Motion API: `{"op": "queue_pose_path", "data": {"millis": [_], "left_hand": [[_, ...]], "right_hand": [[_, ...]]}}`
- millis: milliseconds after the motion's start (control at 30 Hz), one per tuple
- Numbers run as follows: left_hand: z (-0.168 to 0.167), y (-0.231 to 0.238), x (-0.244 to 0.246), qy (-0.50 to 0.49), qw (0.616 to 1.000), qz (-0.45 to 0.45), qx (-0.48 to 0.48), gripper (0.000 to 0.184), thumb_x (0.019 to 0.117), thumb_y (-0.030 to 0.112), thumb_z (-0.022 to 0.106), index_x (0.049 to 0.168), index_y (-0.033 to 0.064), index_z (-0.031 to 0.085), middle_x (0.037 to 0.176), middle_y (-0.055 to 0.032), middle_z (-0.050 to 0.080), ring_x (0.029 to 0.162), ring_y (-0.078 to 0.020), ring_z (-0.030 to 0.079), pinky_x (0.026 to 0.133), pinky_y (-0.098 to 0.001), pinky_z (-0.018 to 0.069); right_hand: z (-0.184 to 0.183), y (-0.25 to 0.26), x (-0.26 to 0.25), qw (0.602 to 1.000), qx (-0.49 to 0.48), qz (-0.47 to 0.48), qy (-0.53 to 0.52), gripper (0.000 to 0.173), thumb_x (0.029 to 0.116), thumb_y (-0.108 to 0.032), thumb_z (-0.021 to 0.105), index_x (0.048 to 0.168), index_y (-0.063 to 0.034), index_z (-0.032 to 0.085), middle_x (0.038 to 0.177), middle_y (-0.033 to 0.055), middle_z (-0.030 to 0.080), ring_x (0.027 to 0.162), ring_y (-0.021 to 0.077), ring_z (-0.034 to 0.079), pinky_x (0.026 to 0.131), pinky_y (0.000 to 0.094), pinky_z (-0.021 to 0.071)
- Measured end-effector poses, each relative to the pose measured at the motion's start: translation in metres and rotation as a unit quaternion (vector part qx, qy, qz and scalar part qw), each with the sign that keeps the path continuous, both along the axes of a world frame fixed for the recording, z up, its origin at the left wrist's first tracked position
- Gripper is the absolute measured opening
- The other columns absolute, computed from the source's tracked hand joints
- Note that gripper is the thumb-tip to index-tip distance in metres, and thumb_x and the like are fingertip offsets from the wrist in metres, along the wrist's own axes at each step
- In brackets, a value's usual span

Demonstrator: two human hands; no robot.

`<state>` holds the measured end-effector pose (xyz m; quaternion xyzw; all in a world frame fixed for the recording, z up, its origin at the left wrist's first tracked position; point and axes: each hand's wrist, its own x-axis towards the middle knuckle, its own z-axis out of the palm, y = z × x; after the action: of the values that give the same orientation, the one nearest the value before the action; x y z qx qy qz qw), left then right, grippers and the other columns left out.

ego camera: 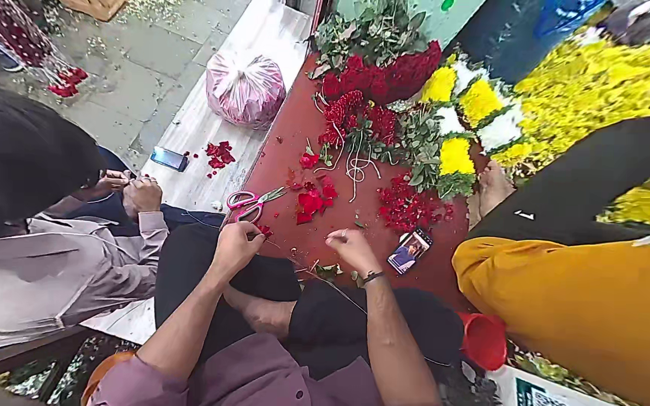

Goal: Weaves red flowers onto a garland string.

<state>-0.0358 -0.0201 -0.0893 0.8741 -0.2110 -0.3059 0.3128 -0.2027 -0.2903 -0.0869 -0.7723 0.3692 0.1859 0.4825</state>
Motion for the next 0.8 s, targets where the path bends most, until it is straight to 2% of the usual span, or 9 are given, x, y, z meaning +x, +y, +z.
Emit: {"op": "queue_pose_path", "data": {"millis": [67,167,333,400,467,533,600,700,800], "left_hand": [[-0.001,-0.003,-0.004,0.024,1.0,-0.011,-0.009,0.014,0.093,0.027,0.07,0.09,0.0152,0.078,0.088,0.0015,0.074,0.081,-0.0117,0.071,0.079,-0.0433,0.0602],[-0.003,-0.008,-0.008,0.045,0.998,-0.037,-0.026,0.016,0.093,0.027,0.068,0.09,0.015,0.078,0.087,0.0022,0.073,0.081,-0.0099,0.068,0.078,-0.0398,0.0578],[-0.012,-0.006,-0.006,0.046,0.997,-0.054,-0.028,0.019,0.093,0.03,0.066,0.091,0.0156,0.077,0.087,0.003,0.073,0.08,-0.0086,0.067,0.076,-0.0371,0.0566],[-0.014,-0.006,-0.003,0.045,0.998,-0.044,-0.031,0.019,0.0925,0.031,0.066,0.089,0.016,0.077,0.084,0.0041,0.072,0.078,-0.007,0.066,0.074,-0.0348,0.0554],[-0.015,-0.005,0.001,0.048,0.998,-0.032,-0.033,0.019,0.0923,0.031,0.066,0.088,0.016,0.077,0.083,0.0045,0.072,0.076,-0.0061,0.066,0.073,-0.0336,0.0553],[-0.015,-0.006,0.003,0.059,0.997,-0.025,-0.035,0.018,0.0929,0.031,0.067,0.089,0.0157,0.077,0.083,0.0043,0.072,0.075,-0.0056,0.066,0.072,-0.0327,0.0559],[-0.015,-0.01,0.004,0.069,0.996,-0.028,-0.041,0.018,0.0934,0.031,0.067,0.09,0.0159,0.077,0.083,0.0045,0.073,0.073,-0.0047,0.067,0.071,-0.0311,0.0573],[-0.014,-0.011,0.002,0.075,0.996,-0.036,-0.041,0.018,0.093,0.031,0.068,0.09,0.0162,0.077,0.081,0.0048,0.072,0.071,-0.0042,0.066,0.07,-0.0307,0.0568],[-0.013,-0.008,0.0,0.063,0.997,-0.033,-0.043,0.017,0.0926,0.031,0.068,0.09,0.0161,0.077,0.08,0.005,0.072,0.07,-0.0044,0.066,0.069,-0.0308,0.0568]], "right_hand": [[0.0,-0.021,0.015,0.994,-0.089,-0.066,0.002,0.021,0.0979,-0.022,0.068,0.111,-0.0081,0.075,0.102,0.011,0.074,0.089,0.0255,0.071,0.084,0.0515,0.0575],[-0.019,-0.033,0.04,0.989,-0.108,-0.101,0.002,0.018,0.0991,-0.021,0.065,0.11,-0.0109,0.075,0.097,0.0117,0.074,0.082,0.0286,0.071,0.077,0.0544,0.0576],[-0.087,-0.031,0.082,0.985,-0.15,-0.079,0.03,0.038,0.0918,-0.041,0.075,0.114,-0.0105,0.073,0.098,0.0156,0.074,0.093,0.0377,0.069,0.082,0.0643,0.0531],[-0.102,-0.027,0.086,0.981,-0.168,-0.089,0.031,0.029,0.0909,-0.039,0.077,0.105,-0.0129,0.076,0.095,0.0128,0.074,0.091,0.0346,0.07,0.082,0.0623,0.0535],[-0.108,-0.029,0.081,0.982,-0.123,-0.144,-0.002,0.021,0.0906,-0.028,0.078,0.1,-0.0091,0.077,0.095,0.0131,0.073,0.087,0.0307,0.069,0.08,0.0568,0.0544],[-0.101,-0.036,0.071,0.976,-0.02,-0.216,-0.019,0.021,0.0934,-0.021,0.075,0.106,-0.0053,0.073,0.091,0.0099,0.072,0.07,0.0189,0.064,0.063,0.0387,0.0528],[-0.089,-0.048,0.068,0.951,0.083,-0.294,-0.048,0.024,0.0933,-0.01,0.072,0.115,-0.0013,0.068,0.087,0.0105,0.072,0.062,0.0148,0.063,0.054,0.0301,0.051],[-0.074,-0.055,0.059,0.928,0.146,-0.333,-0.086,0.038,0.0919,0.002,0.067,0.129,-0.0027,0.061,0.095,0.0141,0.07,0.065,0.0183,0.064,0.055,0.0315,0.0534],[-0.056,-0.053,0.056,0.918,0.189,-0.333,-0.098,0.047,0.0937,0.003,0.058,0.139,-0.0098,0.061,0.099,0.0148,0.067,0.068,0.0208,0.064,0.058,0.0347,0.0558]]}}
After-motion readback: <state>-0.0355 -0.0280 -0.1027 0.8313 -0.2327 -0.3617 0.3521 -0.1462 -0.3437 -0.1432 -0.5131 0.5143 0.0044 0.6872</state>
